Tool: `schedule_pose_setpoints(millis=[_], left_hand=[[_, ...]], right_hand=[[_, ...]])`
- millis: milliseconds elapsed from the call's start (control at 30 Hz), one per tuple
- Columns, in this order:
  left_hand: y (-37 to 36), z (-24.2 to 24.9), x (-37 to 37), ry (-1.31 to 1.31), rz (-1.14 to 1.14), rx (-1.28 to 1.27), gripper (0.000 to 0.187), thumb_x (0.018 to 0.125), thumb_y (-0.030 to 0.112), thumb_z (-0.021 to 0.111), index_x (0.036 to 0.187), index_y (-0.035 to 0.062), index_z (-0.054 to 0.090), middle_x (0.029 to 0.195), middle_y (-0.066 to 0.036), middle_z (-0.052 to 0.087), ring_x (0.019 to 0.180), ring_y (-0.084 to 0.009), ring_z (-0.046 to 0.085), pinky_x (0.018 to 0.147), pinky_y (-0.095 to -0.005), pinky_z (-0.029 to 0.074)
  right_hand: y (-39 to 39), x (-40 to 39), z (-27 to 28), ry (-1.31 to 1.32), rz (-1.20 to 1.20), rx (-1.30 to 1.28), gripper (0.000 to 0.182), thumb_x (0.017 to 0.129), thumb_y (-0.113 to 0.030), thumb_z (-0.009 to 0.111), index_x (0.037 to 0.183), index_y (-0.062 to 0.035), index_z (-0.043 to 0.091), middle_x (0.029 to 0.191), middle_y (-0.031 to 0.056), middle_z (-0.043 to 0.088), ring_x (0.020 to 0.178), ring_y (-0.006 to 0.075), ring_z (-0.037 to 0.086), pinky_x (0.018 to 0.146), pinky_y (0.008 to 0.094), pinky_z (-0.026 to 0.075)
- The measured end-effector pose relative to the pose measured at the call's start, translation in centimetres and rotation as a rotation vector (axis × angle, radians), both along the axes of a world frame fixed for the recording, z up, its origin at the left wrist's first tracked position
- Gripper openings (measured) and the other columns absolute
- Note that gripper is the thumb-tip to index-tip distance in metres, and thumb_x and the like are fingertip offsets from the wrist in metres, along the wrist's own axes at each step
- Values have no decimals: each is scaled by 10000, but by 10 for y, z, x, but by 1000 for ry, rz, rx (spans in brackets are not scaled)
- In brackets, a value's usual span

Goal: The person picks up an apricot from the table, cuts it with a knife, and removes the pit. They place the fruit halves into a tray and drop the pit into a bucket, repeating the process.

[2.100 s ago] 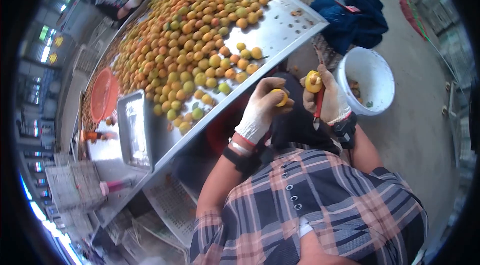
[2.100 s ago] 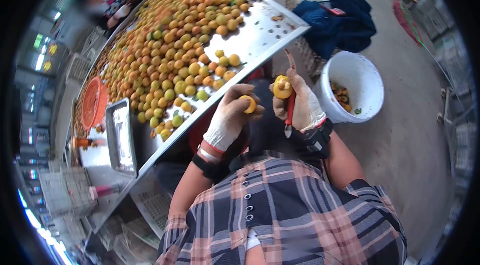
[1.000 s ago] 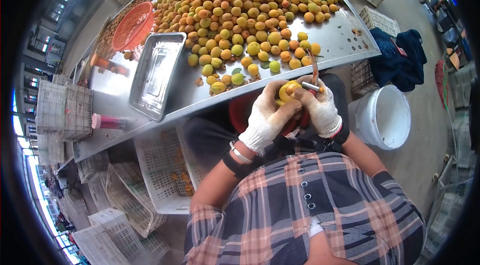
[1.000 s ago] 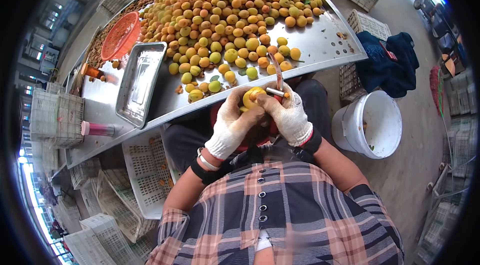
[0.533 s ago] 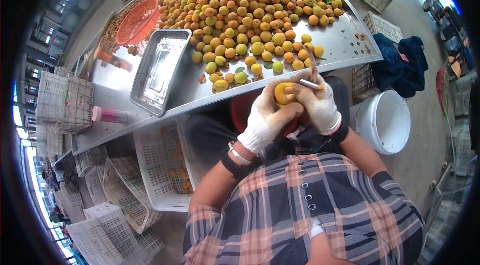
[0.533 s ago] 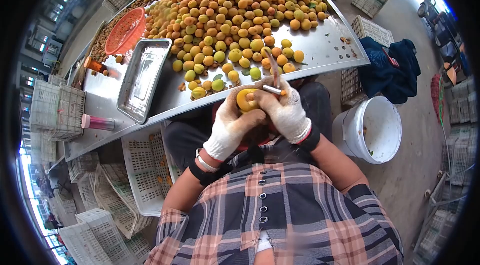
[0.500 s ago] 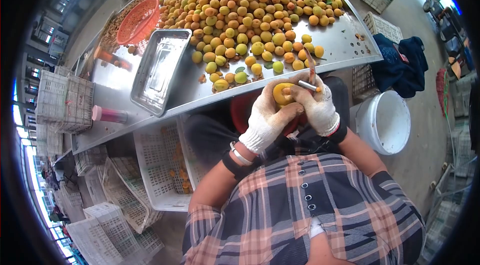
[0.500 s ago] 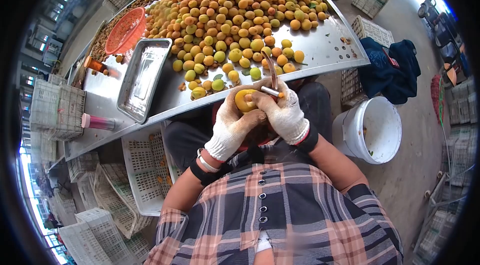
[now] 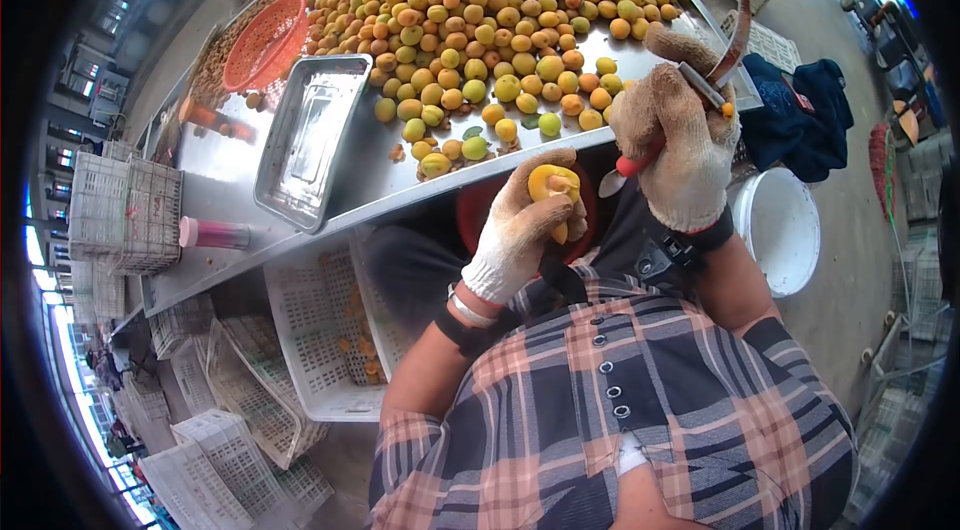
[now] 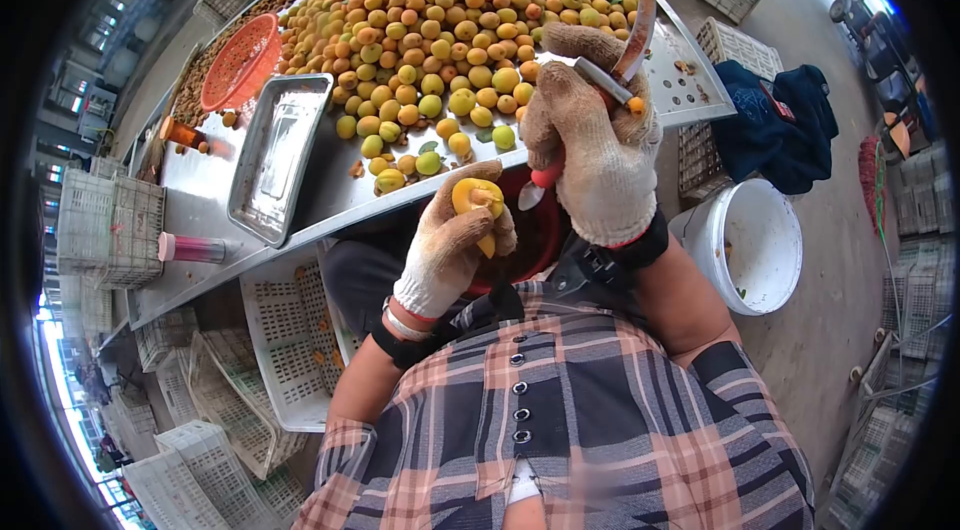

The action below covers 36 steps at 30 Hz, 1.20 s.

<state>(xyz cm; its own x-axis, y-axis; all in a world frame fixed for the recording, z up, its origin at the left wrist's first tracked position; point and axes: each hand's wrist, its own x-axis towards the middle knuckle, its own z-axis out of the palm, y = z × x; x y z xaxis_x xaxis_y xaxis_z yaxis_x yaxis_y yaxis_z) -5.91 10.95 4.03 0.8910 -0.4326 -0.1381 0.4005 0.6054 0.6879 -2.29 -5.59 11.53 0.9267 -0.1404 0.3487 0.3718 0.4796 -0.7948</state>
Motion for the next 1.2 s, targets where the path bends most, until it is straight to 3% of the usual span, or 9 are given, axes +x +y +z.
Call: schedule_pose_setpoints(millis=[33, 367, 433, 533, 633, 733, 967, 1067, 1200], left_hand=[[0, 1, 0, 13, 20, -43, 499, 883, 71, 682, 1341, 1, 497, 955, -82, 623, 820, -162, 641, 740, -284, 546], [6, -4, -2, -5, 21, 11, 492, 873, 82, 681, 1324, 0, 500, 968, -93, 621, 790, -161, 631, 709, -273, 536], [8, -8, -1, -36, -18, 13, 542, 861, 120, 752, 1327, 20, 493, 1018, -90, 616, 854, -189, 641, 765, -325, 544], [7, -5, -3, -23, -17, 66, 490, 859, 67, 717, 1293, 18, 494, 972, -99, 620, 815, -185, 638, 746, -307, 538], [7, -3, -4, -69, -36, 165, 461, 857, 35, 695, 1269, 12, 491, 897, -101, 621, 744, -174, 626, 700, -291, 525], [8, 2, -6, -33, -58, 200, 448, 856, 19, 686, 1260, 9, 492, 837, -89, 611, 688, -160, 606, 654, -274, 507], [5, -3, -9, 20, -64, 113, 429, 856, -5, 673, 1246, 4, 497, 839, -83, 607, 654, -147, 593, 612, -271, 498], [1, 0, -11, 13, -25, 236, 394, 856, -11, 680, 1212, 5, 513, 844, -76, 609, 654, -142, 598, 591, -269, 495], [2, 5, -11, -8, -40, 304, 364, 841, -20, 685, 1169, 24, 535, 864, -52, 599, 654, -114, 582, 579, -247, 483]], right_hand=[[3, 1, 2, -34, -55, -40, 257, 1021, -110, 563, 1263, -29, 538, 626, 20, 531, 486, 81, 459, 455, 229, 362], [19, 4, -9, -95, -3, -117, 298, 1012, -68, 576, 1307, -65, 532, 771, 10, 597, 609, 57, 526, 523, 211, 418], [22, 2, -6, -54, -5, -123, 309, 1010, -65, 580, 1314, -65, 527, 792, 14, 600, 617, 57, 526, 532, 214, 424], [32, 1, -7, -122, -112, -181, 331, 1025, -105, 539, 1345, -28, 502, 656, 24, 527, 533, 69, 427, 492, 230, 342], [32, -1, -10, -109, -76, -198, 318, 1034, -125, 527, 1337, -33, 505, 653, 24, 522, 523, 71, 416, 498, 241, 342], [24, 2, -17, -136, 72, -72, 312, 1002, -43, 581, 1309, -60, 532, 797, 15, 588, 606, 62, 515, 512, 216, 410], [27, 0, -22, -59, 129, 36, 287, 997, -35, 578, 1283, -46, 558, 807, 11, 591, 599, 60, 515, 511, 215, 411], [29, -4, -23, -13, 67, -123, 292, 989, -36, 590, 1279, -43, 561, 811, 2, 593, 598, 52, 519, 511, 195, 415], [31, -6, -15, 45, 86, 38, 242, 1004, -68, 578, 1245, -45, 577, 719, -4, 551, 525, 62, 475, 480, 225, 395]])
